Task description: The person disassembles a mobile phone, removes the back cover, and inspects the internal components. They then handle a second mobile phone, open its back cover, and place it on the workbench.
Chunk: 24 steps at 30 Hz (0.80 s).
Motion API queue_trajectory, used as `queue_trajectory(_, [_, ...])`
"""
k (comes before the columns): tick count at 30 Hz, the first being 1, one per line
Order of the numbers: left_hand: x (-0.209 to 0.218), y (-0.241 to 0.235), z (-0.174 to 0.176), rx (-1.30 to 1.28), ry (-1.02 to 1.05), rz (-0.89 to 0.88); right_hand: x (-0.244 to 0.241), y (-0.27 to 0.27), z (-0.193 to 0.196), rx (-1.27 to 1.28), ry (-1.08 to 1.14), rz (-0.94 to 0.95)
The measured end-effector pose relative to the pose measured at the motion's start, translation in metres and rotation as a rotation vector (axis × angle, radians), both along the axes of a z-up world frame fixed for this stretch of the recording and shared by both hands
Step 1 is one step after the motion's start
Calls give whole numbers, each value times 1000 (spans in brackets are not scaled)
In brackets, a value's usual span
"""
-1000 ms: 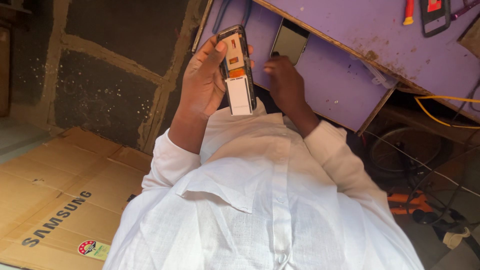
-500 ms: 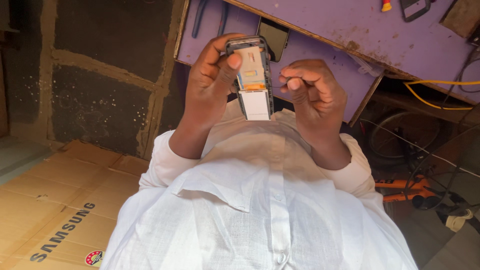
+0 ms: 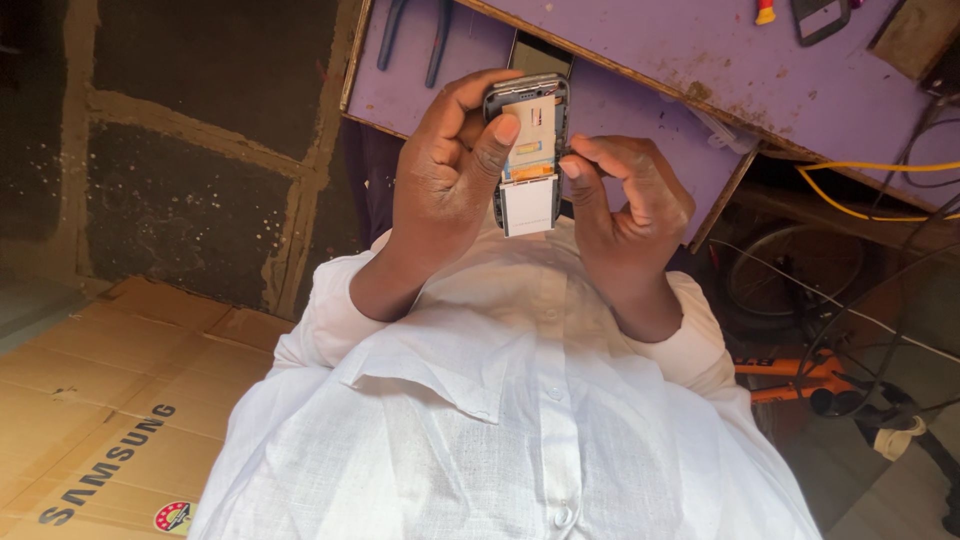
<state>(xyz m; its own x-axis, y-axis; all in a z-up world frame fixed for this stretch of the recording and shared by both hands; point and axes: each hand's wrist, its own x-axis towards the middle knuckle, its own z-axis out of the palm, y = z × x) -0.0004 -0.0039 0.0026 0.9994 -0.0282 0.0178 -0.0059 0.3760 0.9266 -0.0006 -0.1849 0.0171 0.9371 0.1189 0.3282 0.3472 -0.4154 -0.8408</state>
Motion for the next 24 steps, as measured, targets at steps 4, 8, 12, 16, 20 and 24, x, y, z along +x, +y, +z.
queue_trajectory(4, [-2, -1, 4, 111, -6, 15, 1, 2, 5, -72, -49, -9])
queue_trajectory(8, [-5, -1, 7, 193, -19, 23, 1, 3, 7, -53, -52, -19])
queue_trajectory(12, [-7, -3, 6, 211, -27, 24, 0, 2, 8, -92, -64, -38])
queue_trajectory(16, [-7, -6, 4, 197, -51, 19, 0, 2, 10, -130, -61, -72])
queue_trajectory(20, [-8, -8, 2, 208, -37, 27, -1, 2, 6, -165, -76, -94])
queue_trajectory(24, [-7, -5, -2, 173, -38, 15, 2, -2, -2, -53, 32, -43])
